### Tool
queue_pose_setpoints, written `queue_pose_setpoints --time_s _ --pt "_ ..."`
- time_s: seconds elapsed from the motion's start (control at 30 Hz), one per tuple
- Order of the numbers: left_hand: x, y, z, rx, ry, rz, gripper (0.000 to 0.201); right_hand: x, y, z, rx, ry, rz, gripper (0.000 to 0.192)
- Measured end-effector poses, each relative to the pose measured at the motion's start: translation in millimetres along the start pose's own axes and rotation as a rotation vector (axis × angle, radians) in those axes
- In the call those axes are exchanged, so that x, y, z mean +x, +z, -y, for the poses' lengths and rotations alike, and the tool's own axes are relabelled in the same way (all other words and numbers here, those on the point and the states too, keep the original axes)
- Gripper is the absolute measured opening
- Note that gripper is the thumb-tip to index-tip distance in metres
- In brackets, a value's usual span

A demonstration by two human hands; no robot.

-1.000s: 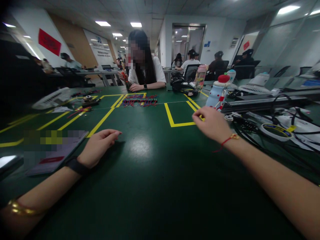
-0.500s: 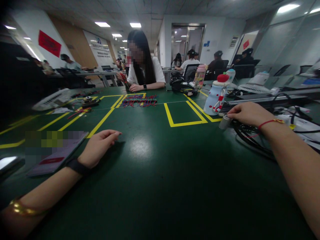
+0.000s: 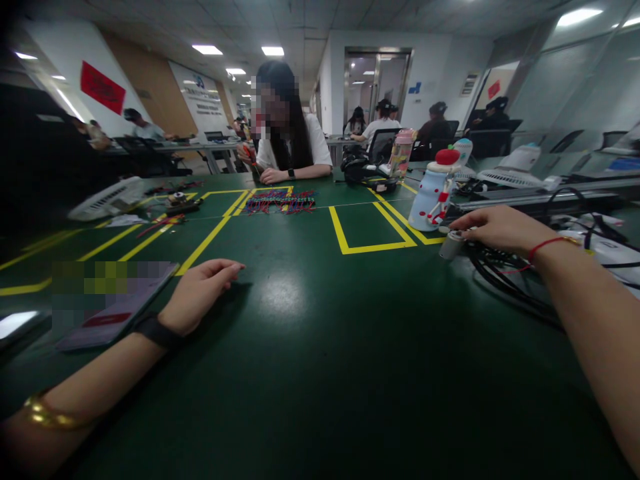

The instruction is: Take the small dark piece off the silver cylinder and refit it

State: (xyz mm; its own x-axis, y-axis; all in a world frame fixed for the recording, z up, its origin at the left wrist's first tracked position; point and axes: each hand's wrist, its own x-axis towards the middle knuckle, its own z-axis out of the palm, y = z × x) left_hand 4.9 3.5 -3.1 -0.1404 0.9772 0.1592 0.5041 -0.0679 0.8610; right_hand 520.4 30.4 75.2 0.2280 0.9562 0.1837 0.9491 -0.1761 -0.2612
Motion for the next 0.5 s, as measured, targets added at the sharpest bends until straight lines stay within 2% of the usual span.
queue_pose_setpoints --time_s 0.1,0.27,0.4,0.5 --pt "-0.1 0.2 -0.9 0.006 0.005 -0.009 0.033 2.5 0.1 -4.1 0.069 0.025 0.173 0.047" --pt "-0.3 0.6 -1.9 -0.004 0.007 -0.017 0.032 4.9 3.6 -2.3 -0.109 0.029 0.127 0.036" --pt "-0.1 0.6 -0.4 0.004 0.009 -0.013 0.033 6.9 9.2 -2.5 -0.156 -0.001 0.114 0.043" --pt "0.5 0.8 0.5 0.014 0.021 -0.012 0.033 5.5 17.2 7.5 -0.148 -0.029 0.027 0.043"
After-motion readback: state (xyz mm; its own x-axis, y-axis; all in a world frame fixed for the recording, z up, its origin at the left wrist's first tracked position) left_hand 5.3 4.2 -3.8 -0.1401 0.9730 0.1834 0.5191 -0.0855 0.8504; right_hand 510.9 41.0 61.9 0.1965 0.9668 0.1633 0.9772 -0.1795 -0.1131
